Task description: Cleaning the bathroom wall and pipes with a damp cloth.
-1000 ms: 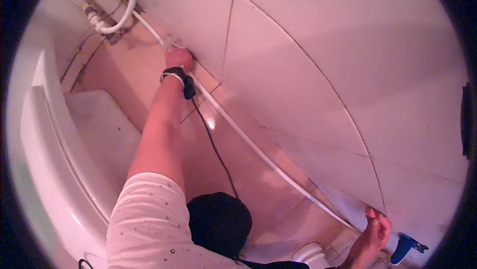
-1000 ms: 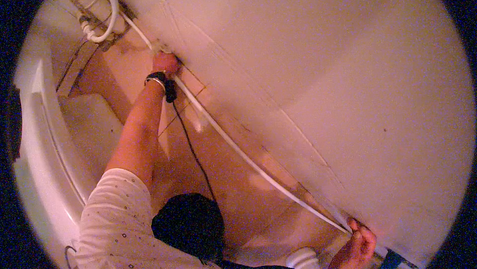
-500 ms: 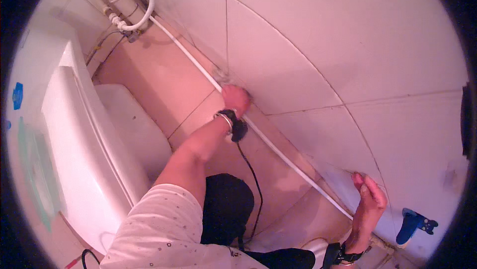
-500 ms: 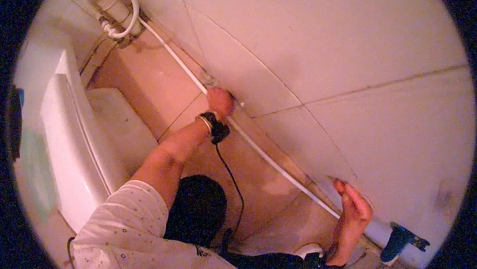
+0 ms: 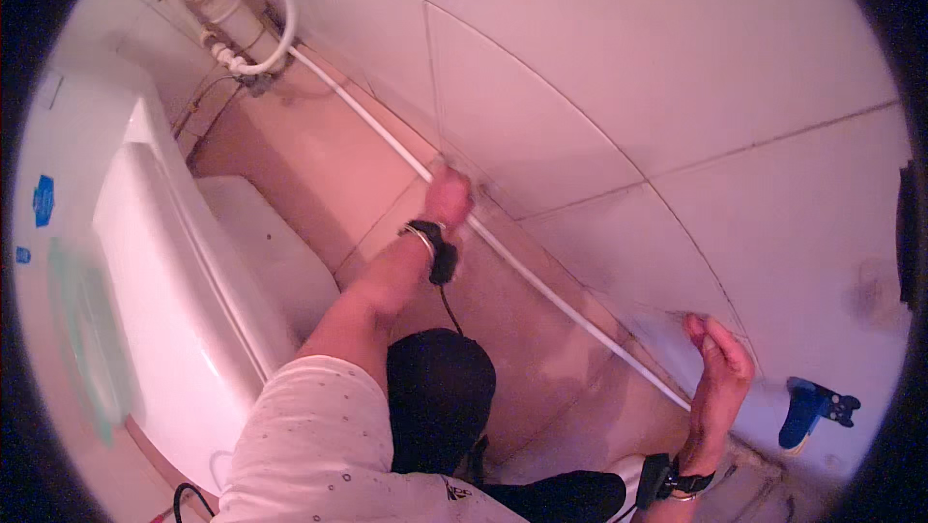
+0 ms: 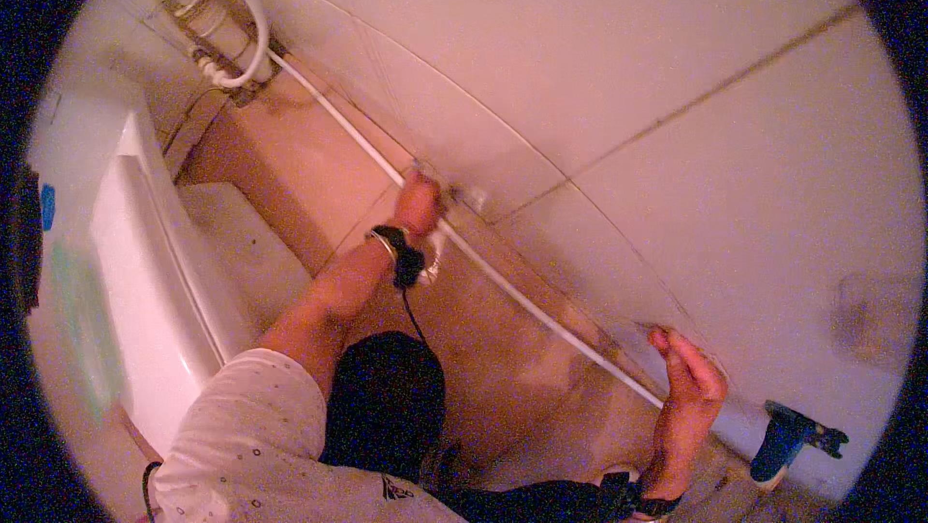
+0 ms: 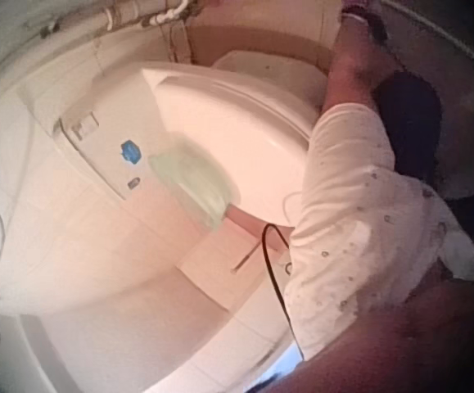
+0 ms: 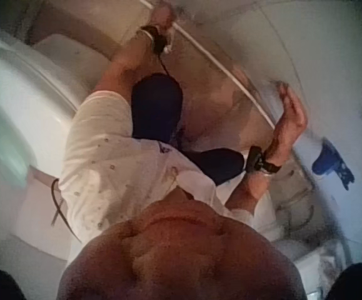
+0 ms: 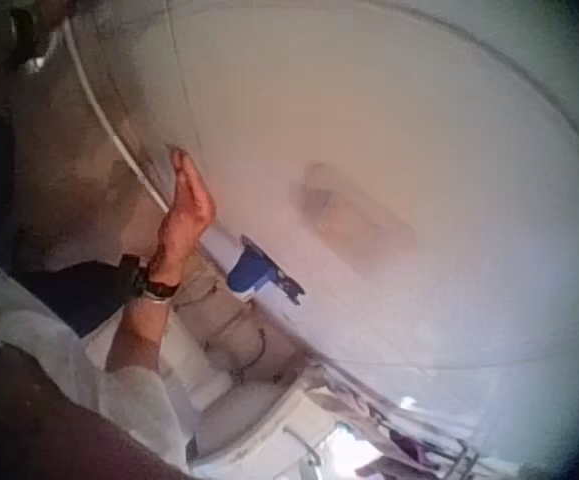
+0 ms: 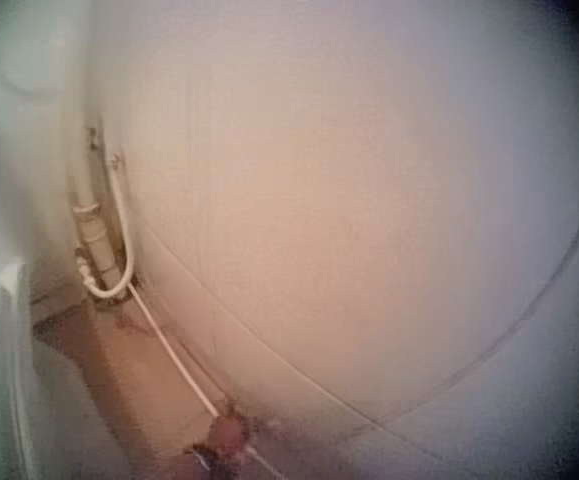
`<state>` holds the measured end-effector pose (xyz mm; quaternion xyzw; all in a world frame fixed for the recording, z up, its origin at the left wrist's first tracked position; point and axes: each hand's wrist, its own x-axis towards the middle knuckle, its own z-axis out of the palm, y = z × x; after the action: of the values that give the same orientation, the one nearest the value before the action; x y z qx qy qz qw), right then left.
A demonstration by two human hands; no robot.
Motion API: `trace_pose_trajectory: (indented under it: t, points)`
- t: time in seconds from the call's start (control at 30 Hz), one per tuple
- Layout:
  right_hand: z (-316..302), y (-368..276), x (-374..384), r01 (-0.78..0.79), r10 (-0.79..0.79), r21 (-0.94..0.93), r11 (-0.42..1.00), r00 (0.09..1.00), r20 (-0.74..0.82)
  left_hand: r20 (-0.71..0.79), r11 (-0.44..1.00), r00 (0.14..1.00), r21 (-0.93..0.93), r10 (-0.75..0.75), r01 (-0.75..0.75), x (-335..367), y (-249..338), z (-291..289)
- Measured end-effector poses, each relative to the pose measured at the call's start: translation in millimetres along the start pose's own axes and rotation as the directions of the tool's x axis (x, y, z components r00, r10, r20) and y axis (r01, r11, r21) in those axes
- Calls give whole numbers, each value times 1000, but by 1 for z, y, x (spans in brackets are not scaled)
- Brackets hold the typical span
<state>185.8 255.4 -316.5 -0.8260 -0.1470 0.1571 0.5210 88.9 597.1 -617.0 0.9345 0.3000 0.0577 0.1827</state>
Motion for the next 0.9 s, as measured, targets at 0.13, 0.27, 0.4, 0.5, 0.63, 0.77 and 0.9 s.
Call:
trace_pose_trajectory:
  t: [0.13,0.27,0.4,0.5,0.63,0.77,0.9]
  points:
    - [12,-6,3,7,-5,-74,997,1000,18,-76,977,983,120,-167,175,35,-75,1]
    - [7,6,-8,-8,7,28,1000,1000,4,74,904,978,373,195,-209,27,-46,6]
    - [14,7,-16,12,-14,126,992,1000,15,146,882,929,295,339,-368,2,4,6]
    - [20,10,-25,35,-36,188,982,999,-1,111,903,915,152,388,-402,-21,18,40]
    - [-11,17,-50,70,-44,153,986,985,-165,65,900,898,-61,435,-431,-29,81,41]
    - [-36,54,-68,6,39,173,985,966,-255,-101,810,907,-419,408,-411,-53,145,97]
    - [-63,72,-106,-59,135,217,974,926,-353,172,699,833,-646,525,-307,-71,191,91]
